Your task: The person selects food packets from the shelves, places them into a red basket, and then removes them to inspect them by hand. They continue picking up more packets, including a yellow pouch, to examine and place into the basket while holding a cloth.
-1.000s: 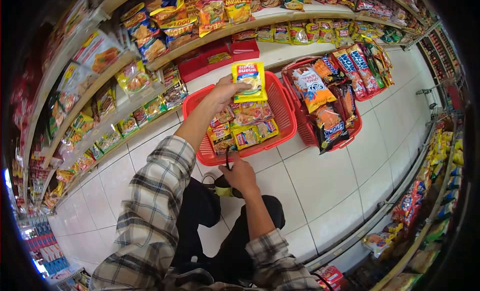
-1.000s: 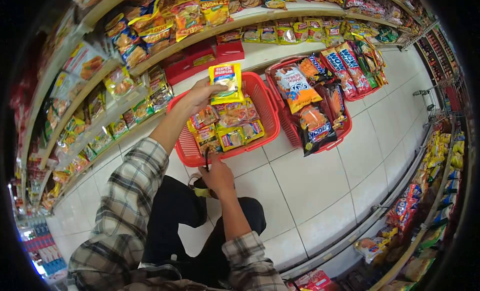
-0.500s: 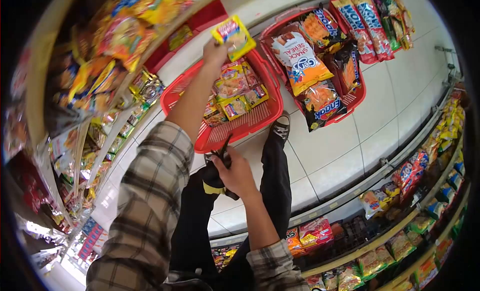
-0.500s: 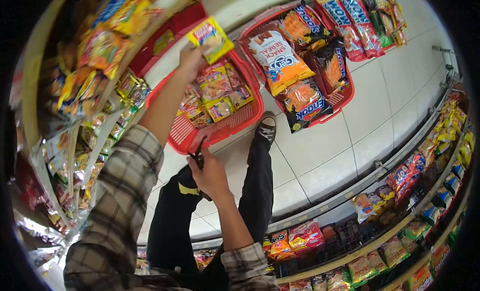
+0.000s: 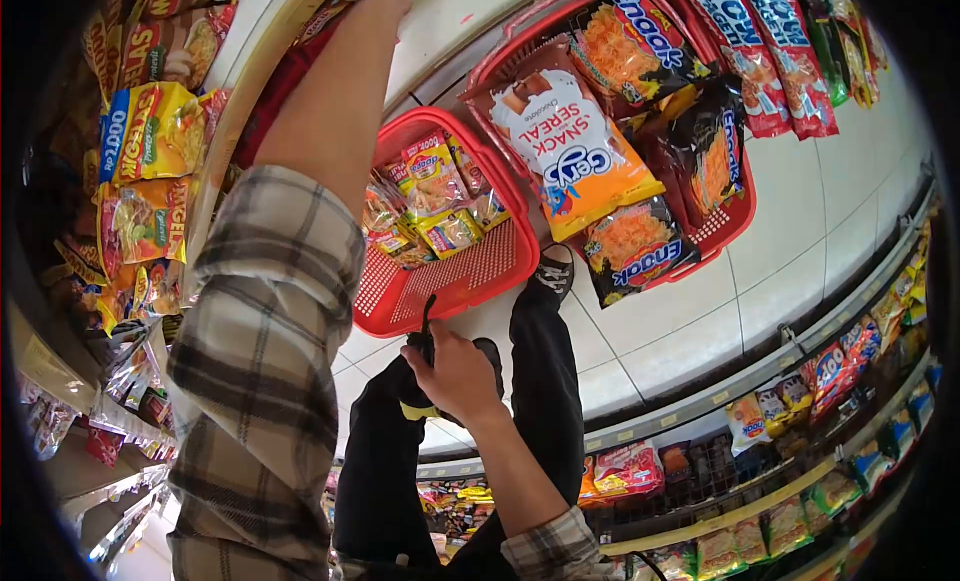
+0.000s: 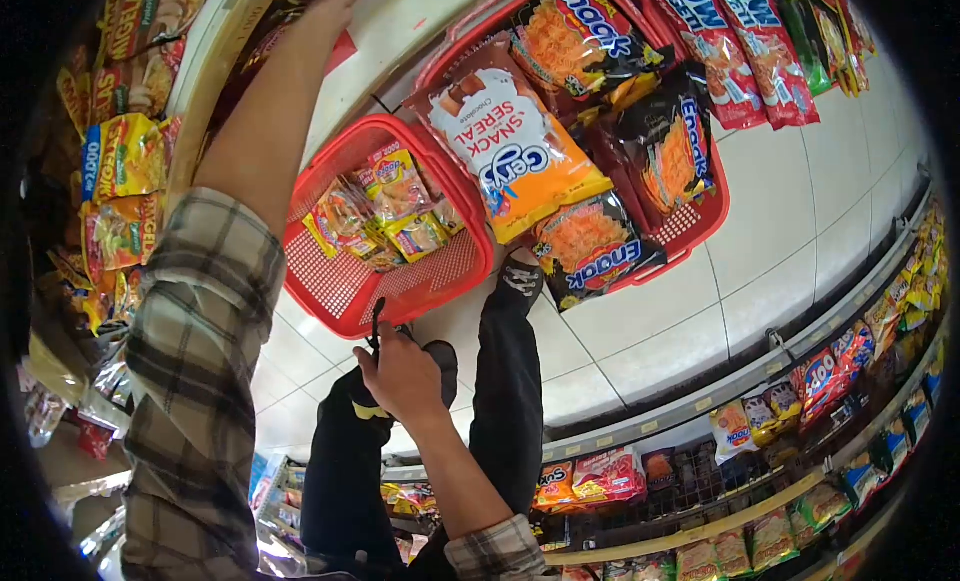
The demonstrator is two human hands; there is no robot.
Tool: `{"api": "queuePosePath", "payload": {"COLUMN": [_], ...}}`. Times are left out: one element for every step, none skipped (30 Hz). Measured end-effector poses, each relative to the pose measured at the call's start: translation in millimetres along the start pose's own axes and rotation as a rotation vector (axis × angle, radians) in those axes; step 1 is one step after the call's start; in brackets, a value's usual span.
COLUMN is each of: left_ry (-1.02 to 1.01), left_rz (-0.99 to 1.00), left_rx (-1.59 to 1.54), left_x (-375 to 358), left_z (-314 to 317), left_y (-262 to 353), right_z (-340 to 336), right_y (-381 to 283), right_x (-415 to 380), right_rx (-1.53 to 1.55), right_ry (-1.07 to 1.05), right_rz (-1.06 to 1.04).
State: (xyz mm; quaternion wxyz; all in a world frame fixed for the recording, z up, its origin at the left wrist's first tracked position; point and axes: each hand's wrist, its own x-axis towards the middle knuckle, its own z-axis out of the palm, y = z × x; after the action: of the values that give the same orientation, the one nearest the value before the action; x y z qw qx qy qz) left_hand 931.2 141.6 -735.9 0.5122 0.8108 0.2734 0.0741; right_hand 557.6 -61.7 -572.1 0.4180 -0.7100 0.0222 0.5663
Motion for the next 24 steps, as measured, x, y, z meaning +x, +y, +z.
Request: {"api": "queuePosePath", "payload": {"left_ry": [-0.076, -0.152, -0.232, -0.313, -0.097, -0.058, -0.029, -0.001, -0.123, -0.120, -0.117, -0.285, -0.453, -0.534, -0.629, -0.719, -0.816, -0.913, -0.798, -0.684, -0.571, -0.527, -0.484, -0.442], "left_rz": [0.000, 0.001, -0.001, -0.011, -0.096, 0.017, 0.124, 0.240, 0.193, 0.249, 0.305, 0.260, 0.214, -0.044, -0.081, -0.119, -0.198, -0.275, -0.320, -0.365, -0.411, -0.461, -0.510, -0.561], "left_rx": [0.054, 0.105, 0.158, 0.213, -0.105, 0.013, 0.136, 0.256, -0.017, -0.171, -0.329, -0.361, -0.395, -0.236, 0.004, 0.244, 0.383, 0.520, 0.505, 0.490, 0.475, 0.488, 0.501, 0.516], "left_x": [5.2, 8.4, 7.5, 2.1, -14.1, -27.1, -41.1, -56.7, -81.9, -116.8, -151.4, -180.2, -209.8, -241.1, -263.6, -289.1, -315.9, -339.7, -360.1, -380.1, -396.3, -400.2, -397.5, -397.7], "left_z": [-0.8, -2.3, -4.0, -7.0, 0.9, -4.0, -12.1, -21.0, -32.3, -43.2, -55.3, -72.6, -88.3, -99.9, -106.0, -111.1, -114.9, -116.6, -115.7, -111.3, -106.4, -100.3, -91.7, -85.1], "left_y": [-6.1, -8.3, -9.3, -13.9, -23.9, -23.9, -24.7, -20.4, -10.7, -2.0, 3.7, -8.0, -25.1, -31.7, -58.4, -93.3, -132.8, -167.6, -191.4, -210.0, -222.0, -231.4, -243.1, -253.9], "right_z": [-2.0, -4.6, -7.5, -9.0, -8.8, -4.5, -1.4, -0.3, 4.1, 8.6, 13.4, 17.2, 18.6, 21.8, 26.6, 31.7, 37.0, 42.0, 46.9, 51.0, 53.7, 55.9, 57.5, 59.2], "right_y": [-1.1, -1.8, -2.2, -2.3, -2.0, 0.1, 2.1, 2.0, 2.8, 3.2, 3.6, 3.9, 2.4, 3.2, 4.5, 6.3, 8.3, 11.0, 13.6, 14.7, 14.6, 14.2, 13.8, 13.1], "right_x": [0.9, 2.6, 4.4, 4.7, 4.8, 6.6, 6.1, 6.6, 7.8, 7.2, 5.8, 4.7, 5.2, 5.8, 5.6, 4.5, 4.5, 4.9, 4.3, 3.9, 3.9, 5.3, 6.2, 6.2], "right_rx": [0.007, 0.012, 0.000, -0.010, -0.019, -0.039, -0.037, -0.037, -0.061, -0.100, -0.140, -0.182, -0.187, -0.197, -0.207, -0.218, -0.231, -0.246, -0.261, -0.271, -0.282, -0.292, -0.288, -0.282], "right_ry": [0.002, 0.007, 0.009, 0.006, -0.003, 0.023, 0.002, -0.015, -0.062, -0.097, -0.130, -0.163, -0.235, -0.243, -0.253, -0.264, -0.259, -0.252, -0.249, -0.283, -0.319, -0.352, -0.358, -0.367], "right_rz": [0.007, 0.014, 0.018, 0.026, 0.034, 0.009, 0.023, 0.030, 0.042, 0.041, 0.040, 0.040, 0.060, 0.059, 0.059, 0.060, 0.063, 0.067, 0.072, 0.097, 0.123, 0.147, 0.163, 0.180]}}
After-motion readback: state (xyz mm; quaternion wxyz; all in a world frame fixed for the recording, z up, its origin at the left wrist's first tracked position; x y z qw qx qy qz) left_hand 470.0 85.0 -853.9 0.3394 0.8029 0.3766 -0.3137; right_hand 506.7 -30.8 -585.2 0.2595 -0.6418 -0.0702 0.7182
